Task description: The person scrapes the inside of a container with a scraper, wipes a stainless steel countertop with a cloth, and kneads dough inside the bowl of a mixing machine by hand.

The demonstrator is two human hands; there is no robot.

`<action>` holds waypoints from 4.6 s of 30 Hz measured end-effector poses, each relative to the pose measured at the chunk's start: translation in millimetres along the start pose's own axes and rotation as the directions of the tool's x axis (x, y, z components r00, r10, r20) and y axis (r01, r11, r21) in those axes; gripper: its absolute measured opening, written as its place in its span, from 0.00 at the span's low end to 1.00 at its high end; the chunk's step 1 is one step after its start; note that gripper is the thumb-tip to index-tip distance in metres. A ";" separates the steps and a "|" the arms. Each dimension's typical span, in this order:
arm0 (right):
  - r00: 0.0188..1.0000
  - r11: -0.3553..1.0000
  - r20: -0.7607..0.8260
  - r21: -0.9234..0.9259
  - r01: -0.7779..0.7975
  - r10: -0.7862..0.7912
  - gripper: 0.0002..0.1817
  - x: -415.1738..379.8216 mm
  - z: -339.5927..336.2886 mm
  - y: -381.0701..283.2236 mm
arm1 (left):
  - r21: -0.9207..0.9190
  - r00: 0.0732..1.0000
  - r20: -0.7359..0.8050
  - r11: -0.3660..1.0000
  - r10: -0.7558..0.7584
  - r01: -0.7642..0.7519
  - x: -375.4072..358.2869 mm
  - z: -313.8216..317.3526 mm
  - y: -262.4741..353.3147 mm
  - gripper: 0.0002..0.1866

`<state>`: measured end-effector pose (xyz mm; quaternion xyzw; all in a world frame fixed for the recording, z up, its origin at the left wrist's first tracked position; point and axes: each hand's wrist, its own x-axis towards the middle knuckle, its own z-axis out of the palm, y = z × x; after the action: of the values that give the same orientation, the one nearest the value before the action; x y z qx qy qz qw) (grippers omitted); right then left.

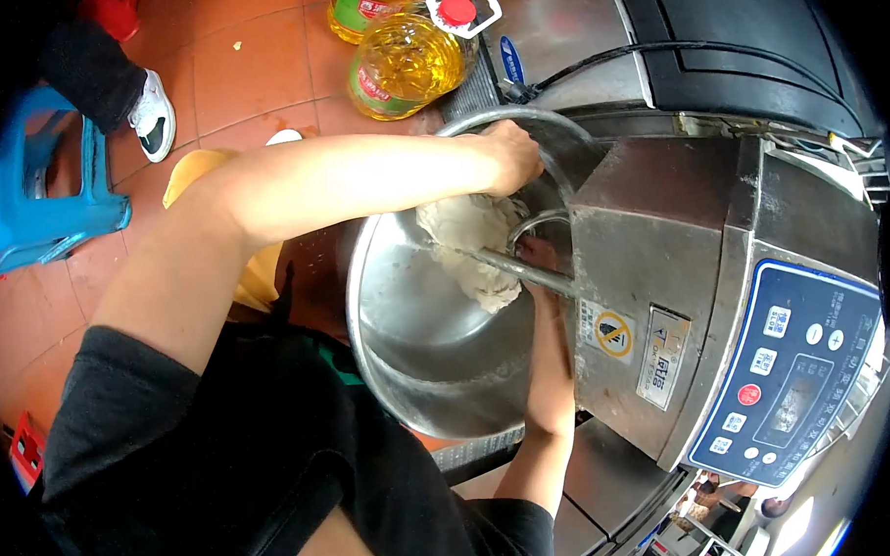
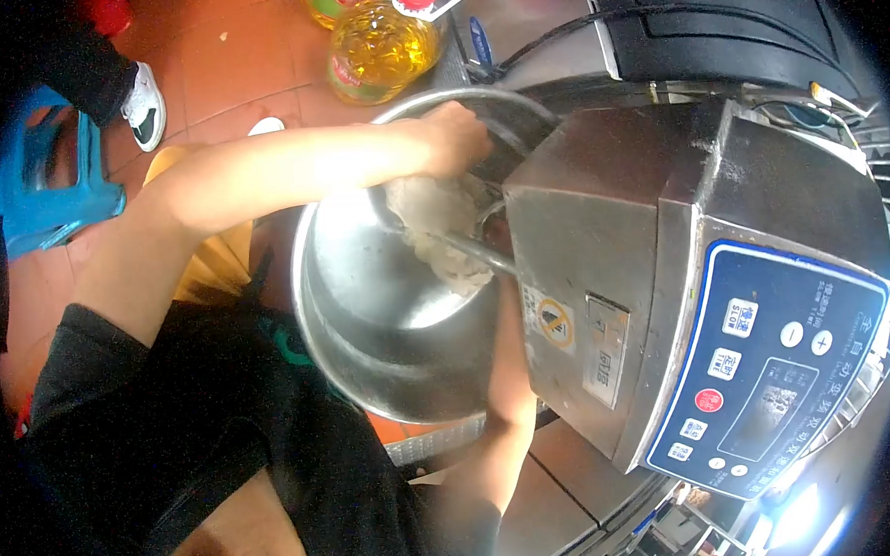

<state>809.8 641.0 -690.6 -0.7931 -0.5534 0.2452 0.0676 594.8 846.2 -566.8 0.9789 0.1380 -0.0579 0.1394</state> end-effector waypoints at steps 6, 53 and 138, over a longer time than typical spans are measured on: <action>0.948 0.888 0.018 -0.346 0.304 -0.318 0.09 12.6 4.3 46.1 | 0.031 1.000 -0.002 0.999 -0.013 0.013 2.7 2.9 -1.8 0.10; 0.981 0.920 -0.123 -0.381 0.091 -0.148 0.27 -54.6 2.2 -231.9 | -0.376 0.833 -0.543 0.917 -0.103 -0.132 -10.8 -11.2 -4.3 0.06; 0.862 0.547 0.352 0.669 -0.504 0.364 0.31 -50.8 75.0 -47.9 | -0.595 0.732 -0.664 0.700 -0.152 -0.394 -104.1 -0.8 -17.8 0.05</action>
<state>721.0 600.5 -721.8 -0.7826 -0.1940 0.5247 0.2731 490.4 836.4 -554.8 0.8088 0.1196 0.3647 0.4455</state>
